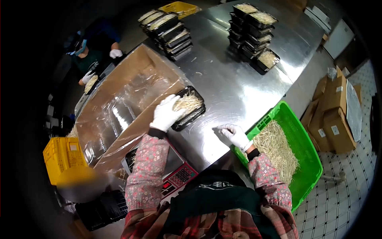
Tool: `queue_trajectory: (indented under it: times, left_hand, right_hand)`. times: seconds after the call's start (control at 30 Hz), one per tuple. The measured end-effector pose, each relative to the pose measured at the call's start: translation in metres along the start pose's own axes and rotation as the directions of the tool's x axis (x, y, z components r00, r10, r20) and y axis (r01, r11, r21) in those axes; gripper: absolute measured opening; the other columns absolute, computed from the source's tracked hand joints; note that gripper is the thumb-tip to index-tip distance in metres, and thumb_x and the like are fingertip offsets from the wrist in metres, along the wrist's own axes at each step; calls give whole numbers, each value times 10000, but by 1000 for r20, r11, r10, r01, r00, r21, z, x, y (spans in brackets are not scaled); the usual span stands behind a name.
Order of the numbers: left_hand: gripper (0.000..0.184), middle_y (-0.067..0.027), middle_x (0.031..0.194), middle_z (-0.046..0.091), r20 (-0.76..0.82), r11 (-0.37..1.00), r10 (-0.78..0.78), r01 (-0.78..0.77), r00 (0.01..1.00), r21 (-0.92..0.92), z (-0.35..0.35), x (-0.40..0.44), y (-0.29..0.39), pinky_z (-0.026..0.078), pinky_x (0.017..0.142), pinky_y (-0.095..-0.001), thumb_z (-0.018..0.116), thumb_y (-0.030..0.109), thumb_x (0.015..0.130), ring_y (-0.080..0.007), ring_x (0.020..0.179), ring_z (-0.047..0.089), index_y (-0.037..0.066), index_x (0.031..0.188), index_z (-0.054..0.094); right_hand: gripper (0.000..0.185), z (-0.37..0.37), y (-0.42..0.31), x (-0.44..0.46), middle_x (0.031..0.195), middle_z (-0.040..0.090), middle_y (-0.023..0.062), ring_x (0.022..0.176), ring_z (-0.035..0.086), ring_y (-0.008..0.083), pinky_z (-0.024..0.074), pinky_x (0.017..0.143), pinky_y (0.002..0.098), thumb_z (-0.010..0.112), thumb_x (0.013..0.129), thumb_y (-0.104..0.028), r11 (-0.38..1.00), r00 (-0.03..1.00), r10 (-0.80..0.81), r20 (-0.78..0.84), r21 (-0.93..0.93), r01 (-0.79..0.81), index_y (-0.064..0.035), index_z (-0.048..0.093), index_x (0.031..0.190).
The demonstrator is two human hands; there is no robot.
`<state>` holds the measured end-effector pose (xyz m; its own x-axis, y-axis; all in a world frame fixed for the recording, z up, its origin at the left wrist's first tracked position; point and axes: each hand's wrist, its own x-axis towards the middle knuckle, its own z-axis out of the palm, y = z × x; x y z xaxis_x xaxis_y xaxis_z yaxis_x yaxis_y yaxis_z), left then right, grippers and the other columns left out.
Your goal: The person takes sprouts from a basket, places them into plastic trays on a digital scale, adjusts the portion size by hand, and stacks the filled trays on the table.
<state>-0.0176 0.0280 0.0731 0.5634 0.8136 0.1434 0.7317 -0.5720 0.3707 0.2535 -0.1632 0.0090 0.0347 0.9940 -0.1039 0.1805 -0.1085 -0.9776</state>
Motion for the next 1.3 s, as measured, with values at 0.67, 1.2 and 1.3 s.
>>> queue_trajectory:
  times: [0.67,1.2,1.3]
  left_hand:
    - [688,-219,1480,469,672,742,668,-355,319,-569,213,-34,360,344,1153,-385,636,372,928,-348,1385,435,55,1494,407]
    - [820,-265,1472,408,639,618,685,-744,350,-254,478,-90,474,211,1169,-575,700,364,825,-460,1405,305,-43,1455,369]
    - [800,-240,1494,377,672,603,692,-724,266,-335,454,-121,447,210,1174,-563,699,351,828,-432,1407,312,-20,1457,372]
  right_hand:
    - [325,-183,135,-368,1183,702,149,1068,673,239,518,947,336,613,957,-222,919,524,328,-786,138,-368,-58,677,1230]
    - [654,-225,302,-347,1527,374,182,1413,321,389,233,1144,573,517,966,-468,432,433,620,-654,-177,-884,-63,390,1464]
    - [645,-198,310,-356,1422,463,179,1302,418,378,286,1107,542,530,958,-414,454,474,261,-841,-326,-829,-54,377,1471]
